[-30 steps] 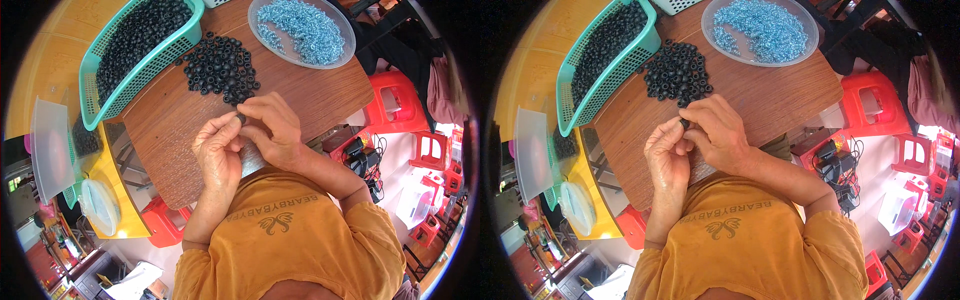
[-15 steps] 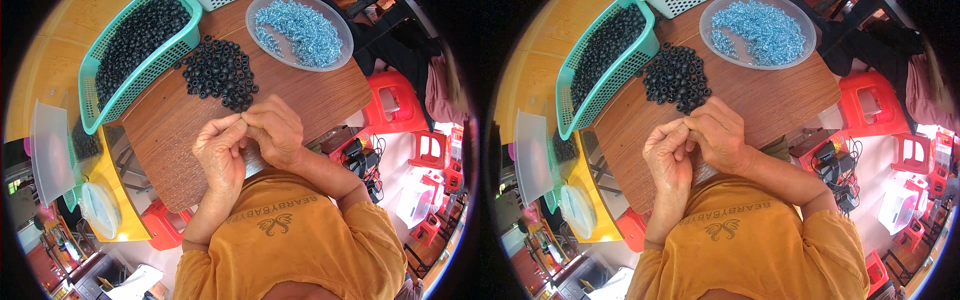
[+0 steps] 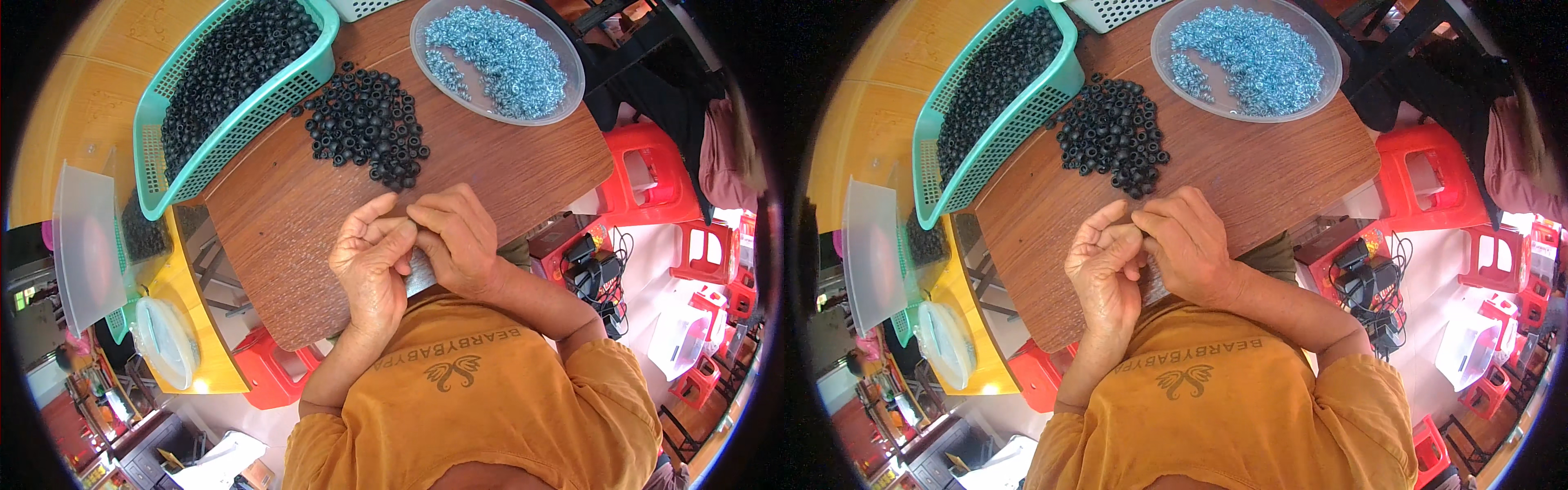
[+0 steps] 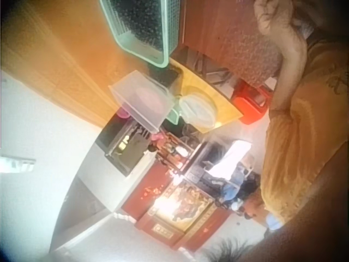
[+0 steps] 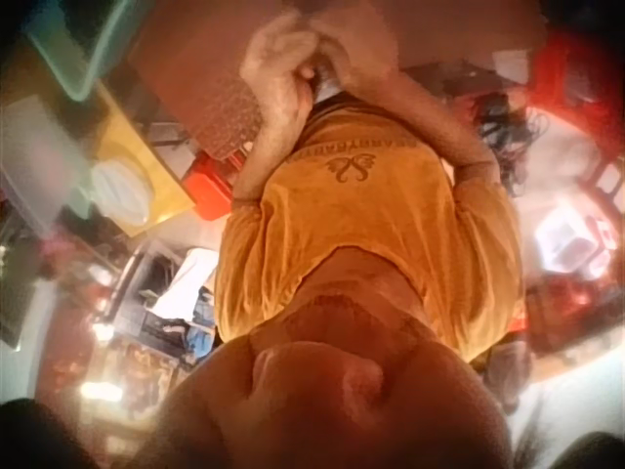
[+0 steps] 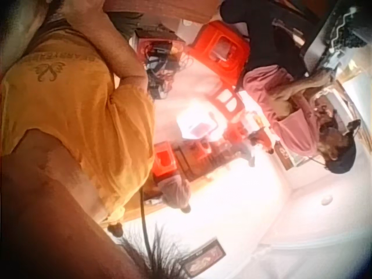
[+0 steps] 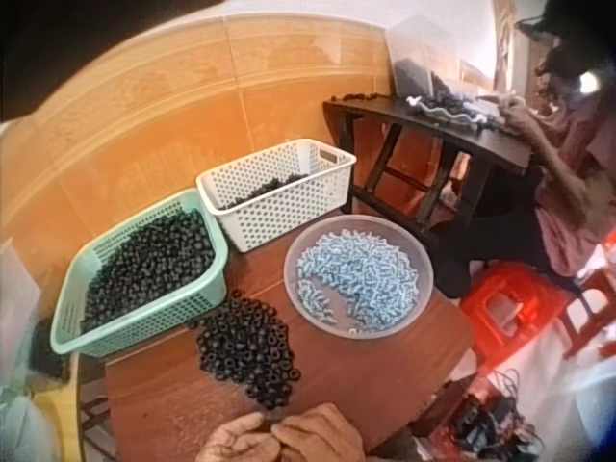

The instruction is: The person inserts small silver metallic pins into black plastic cylindrical components. They pick up a black component, insert a pin from a nearby tray, and place the assembled unit into a green basket. The process is repeated continuously throughout the clip.

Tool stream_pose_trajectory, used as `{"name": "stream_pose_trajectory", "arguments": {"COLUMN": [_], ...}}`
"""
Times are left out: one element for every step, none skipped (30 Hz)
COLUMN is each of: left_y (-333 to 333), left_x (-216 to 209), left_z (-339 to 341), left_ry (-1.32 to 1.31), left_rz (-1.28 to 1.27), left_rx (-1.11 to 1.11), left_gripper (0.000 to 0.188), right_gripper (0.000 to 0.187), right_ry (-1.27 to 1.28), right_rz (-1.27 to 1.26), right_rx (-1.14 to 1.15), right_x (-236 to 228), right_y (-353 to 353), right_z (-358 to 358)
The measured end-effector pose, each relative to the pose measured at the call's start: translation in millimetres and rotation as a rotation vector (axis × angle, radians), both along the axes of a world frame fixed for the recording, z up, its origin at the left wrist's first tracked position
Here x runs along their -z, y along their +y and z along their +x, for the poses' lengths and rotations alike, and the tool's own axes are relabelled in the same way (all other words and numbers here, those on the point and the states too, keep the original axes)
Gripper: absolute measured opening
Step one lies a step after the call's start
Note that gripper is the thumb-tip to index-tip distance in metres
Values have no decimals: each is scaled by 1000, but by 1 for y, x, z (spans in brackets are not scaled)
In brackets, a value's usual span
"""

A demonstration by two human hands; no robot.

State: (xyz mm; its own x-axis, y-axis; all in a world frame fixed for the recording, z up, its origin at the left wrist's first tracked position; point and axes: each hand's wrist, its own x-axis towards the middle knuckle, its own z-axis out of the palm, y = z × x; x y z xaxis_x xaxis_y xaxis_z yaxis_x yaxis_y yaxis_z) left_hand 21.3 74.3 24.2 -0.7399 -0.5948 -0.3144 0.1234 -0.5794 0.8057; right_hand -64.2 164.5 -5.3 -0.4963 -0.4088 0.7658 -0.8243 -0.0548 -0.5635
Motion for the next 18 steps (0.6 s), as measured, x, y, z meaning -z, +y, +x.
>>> {"name": "stream_pose_trajectory", "arguments": {"left_y": [-1, -2, -4, -6, -9, -14, -19, -25, -31, -35, -38, -40, -41, -41, -41, -42, -42, -44], "left_x": [2, 0, -2, -3, -1, 1, 4, 9, 15, 18, 18, 19, 21, 23, 25, 27, 28, 29], "left_z": [2, 2, 2, 2, 0, -2, -6, -8, -11, -15, -19, -22, -24, -25, -26, -26, -26, -26], "left_ry": [0, -32, -61, -91, -105, -118, -132, -159, -188, -216, -309, -327, -346, -364, -377, -365, -354, -347], "left_rz": [-30, -109, -186, -263, -339, -415, -491, -649, -808, -967, -1077, -1156, -1236, -1315, -1406, -1477, -1548, -1622], "left_rx": [27, 30, 34, 38, 19, -4, -27, -26, -27, -27, -2, 6, 13, 21, 11, 20, 30, 37], "left_gripper": [27, 26, 26, 25, 24, 22, 20, 21, 21, 21, 24, 26, 28, 29, 31, 31, 31, 31], "right_gripper": [34, 34, 33, 33, 32, 32, 31, 31, 31, 30, 30, 29, 27, 26, 25, 24, 23, 22], "right_ry": [-37, -74, -110, -128, -147, -165, -158, -150, -143, -126, -110, -91, -74, -64, -58, -50, -27, -6], "right_rz": [11, 22, 35, 55, 75, 95, 102, 110, 116, 111, 106, 99, 116, 125, 132, 143, 153, 159], "right_rx": [-24, -48, -70, -71, -72, -76, -67, -58, -50, -43, -35, -28, -17, -6, 4, 19, 35, 46], "right_x": [-1, -2, -3, -4, -4, -6, -8, -11, -15, -18, -23, -26, -29, -33, -39, -44, -52, -58], "right_y": [1, 3, 5, 6, 7, 7, 7, 7, 7, 6, 5, 3, 1, -2, -4, -6, -9, -13], "right_z": [-1, -1, -2, -4, -7, -11, -16, -23, -29, -36, -43, -51, -59, -68, -77, -86, -96, -106]}}
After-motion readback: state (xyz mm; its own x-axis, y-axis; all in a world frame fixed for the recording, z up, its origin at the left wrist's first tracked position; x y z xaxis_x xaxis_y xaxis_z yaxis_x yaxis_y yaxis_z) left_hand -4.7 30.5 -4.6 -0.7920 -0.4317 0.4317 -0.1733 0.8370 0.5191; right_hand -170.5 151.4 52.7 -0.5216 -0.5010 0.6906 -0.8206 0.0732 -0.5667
